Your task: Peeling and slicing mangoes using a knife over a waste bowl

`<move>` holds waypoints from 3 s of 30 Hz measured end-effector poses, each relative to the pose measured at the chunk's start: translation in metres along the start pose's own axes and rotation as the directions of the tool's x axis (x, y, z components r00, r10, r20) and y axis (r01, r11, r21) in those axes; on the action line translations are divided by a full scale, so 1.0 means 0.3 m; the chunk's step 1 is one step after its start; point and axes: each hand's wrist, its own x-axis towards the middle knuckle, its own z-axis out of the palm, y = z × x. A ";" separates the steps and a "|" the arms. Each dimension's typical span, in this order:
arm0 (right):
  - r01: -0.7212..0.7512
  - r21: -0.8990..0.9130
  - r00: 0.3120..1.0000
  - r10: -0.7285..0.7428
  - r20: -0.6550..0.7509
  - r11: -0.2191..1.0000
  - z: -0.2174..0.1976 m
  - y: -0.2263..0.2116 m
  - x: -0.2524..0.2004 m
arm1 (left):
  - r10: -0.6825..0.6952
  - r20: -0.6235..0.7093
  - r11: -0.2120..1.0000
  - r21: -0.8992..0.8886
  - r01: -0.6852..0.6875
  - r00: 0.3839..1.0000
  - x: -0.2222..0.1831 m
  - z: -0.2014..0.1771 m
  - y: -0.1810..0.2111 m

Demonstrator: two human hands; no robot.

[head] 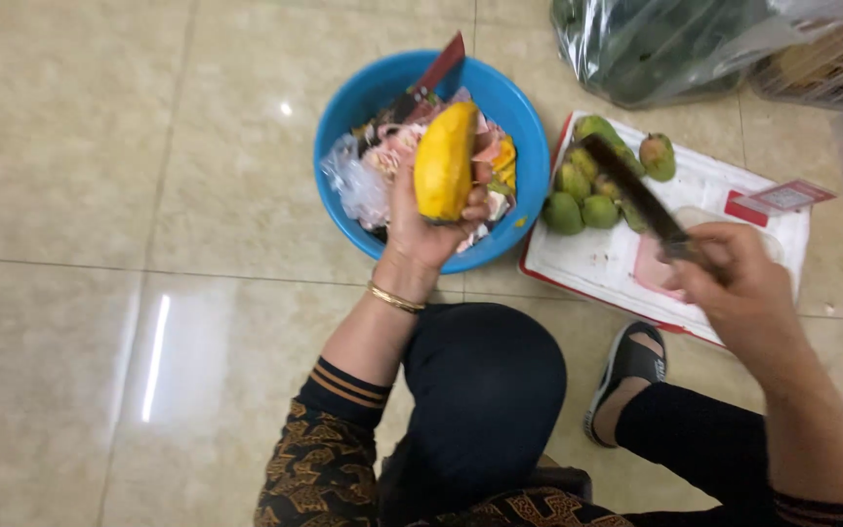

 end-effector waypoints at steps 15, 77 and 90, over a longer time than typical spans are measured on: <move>0.071 0.288 0.989 -0.029 -0.147 0.955 -0.346 -0.105 -0.300 | -0.162 -0.005 0.986 0.049 0.162 0.987 0.078 0.426 -0.356; 0.302 -0.264 0.889 -0.370 -0.268 0.916 -0.031 -0.224 -0.315 | 0.034 -0.039 0.983 0.184 -0.026 0.999 -0.042 0.478 -0.375; 0.012 0.065 0.992 -0.004 -0.125 0.998 0.089 -0.089 0.121 | 0.029 0.149 0.976 0.210 -0.060 0.988 -0.108 0.321 -0.325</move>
